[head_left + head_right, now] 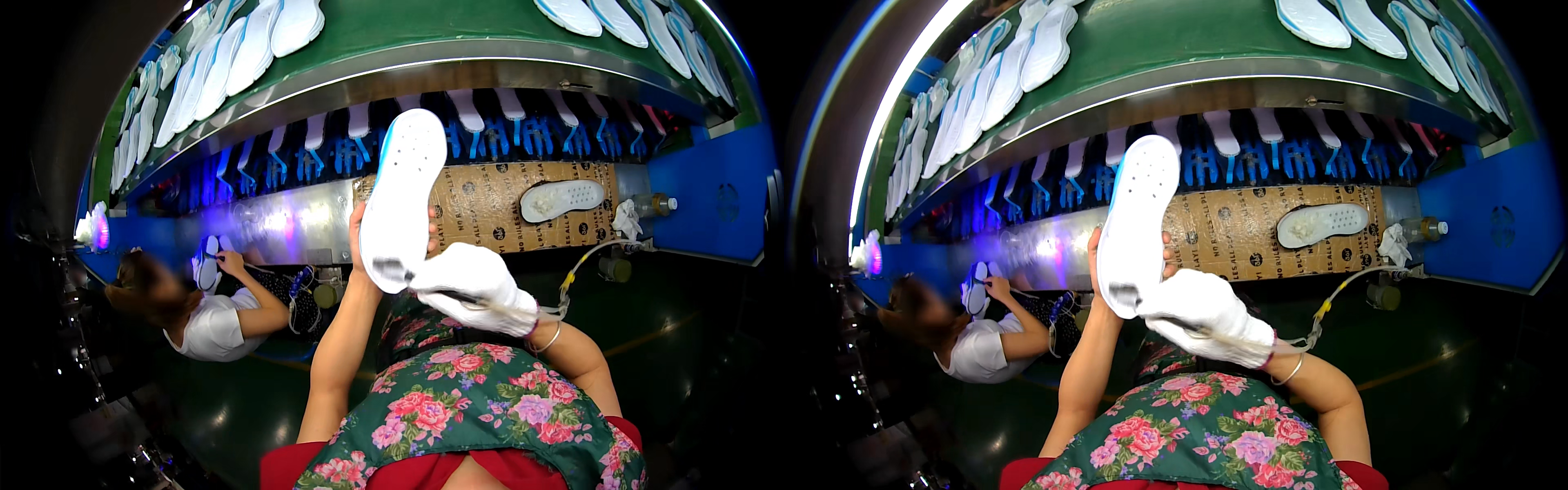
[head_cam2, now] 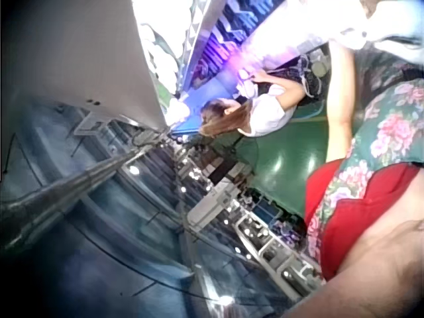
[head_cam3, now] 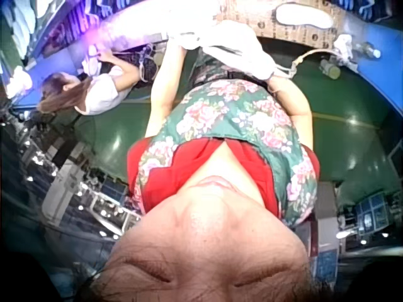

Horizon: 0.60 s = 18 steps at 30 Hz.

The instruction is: The person applies a dark liquid adhesive to the interior surface of white shoe soles using a brush, then places the soles onto a moving conveyor belt.

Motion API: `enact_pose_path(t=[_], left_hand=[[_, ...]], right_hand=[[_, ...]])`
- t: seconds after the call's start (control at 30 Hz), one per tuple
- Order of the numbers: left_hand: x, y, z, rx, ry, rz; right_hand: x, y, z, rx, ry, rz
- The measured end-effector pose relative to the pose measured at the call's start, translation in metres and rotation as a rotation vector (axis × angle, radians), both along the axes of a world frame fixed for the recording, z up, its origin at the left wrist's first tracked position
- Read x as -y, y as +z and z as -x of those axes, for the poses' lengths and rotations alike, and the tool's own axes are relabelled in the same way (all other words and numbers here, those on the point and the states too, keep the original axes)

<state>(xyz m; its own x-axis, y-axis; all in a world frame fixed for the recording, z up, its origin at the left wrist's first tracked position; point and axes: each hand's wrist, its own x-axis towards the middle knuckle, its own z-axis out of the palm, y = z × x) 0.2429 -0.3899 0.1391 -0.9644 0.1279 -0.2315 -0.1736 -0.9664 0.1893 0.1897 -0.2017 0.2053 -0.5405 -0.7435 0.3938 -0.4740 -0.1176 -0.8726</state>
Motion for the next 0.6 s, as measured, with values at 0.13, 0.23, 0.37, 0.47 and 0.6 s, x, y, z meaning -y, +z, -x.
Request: enact_pose_path(t=[0.13, 0.23, 0.37, 0.47, 0.6], left_hand=[[0.007, 0.0, -0.003, -0.151, 0.0, 0.077], [0.014, 0.018, 0.002, -0.333, -0.065, 0.2], [0.015, 0.039, 0.042, -0.578, -0.25, 0.098], [0.004, 0.074, 0.11, -0.749, -0.283, 0.025], [-0.018, 0.09, 0.214, -0.442, 0.042, -0.054]], right_hand=[[-0.027, -0.009, 0.014, 0.713, 0.069, 0.197], [-0.052, -0.013, 0.021, 1.018, -0.081, 0.373], [-0.087, -0.035, 0.008, 1.114, -0.255, 0.668], [-0.106, -0.053, -0.002, 1.146, -0.402, 0.691], [-0.104, -0.072, -0.007, 1.186, -0.568, 0.586]])
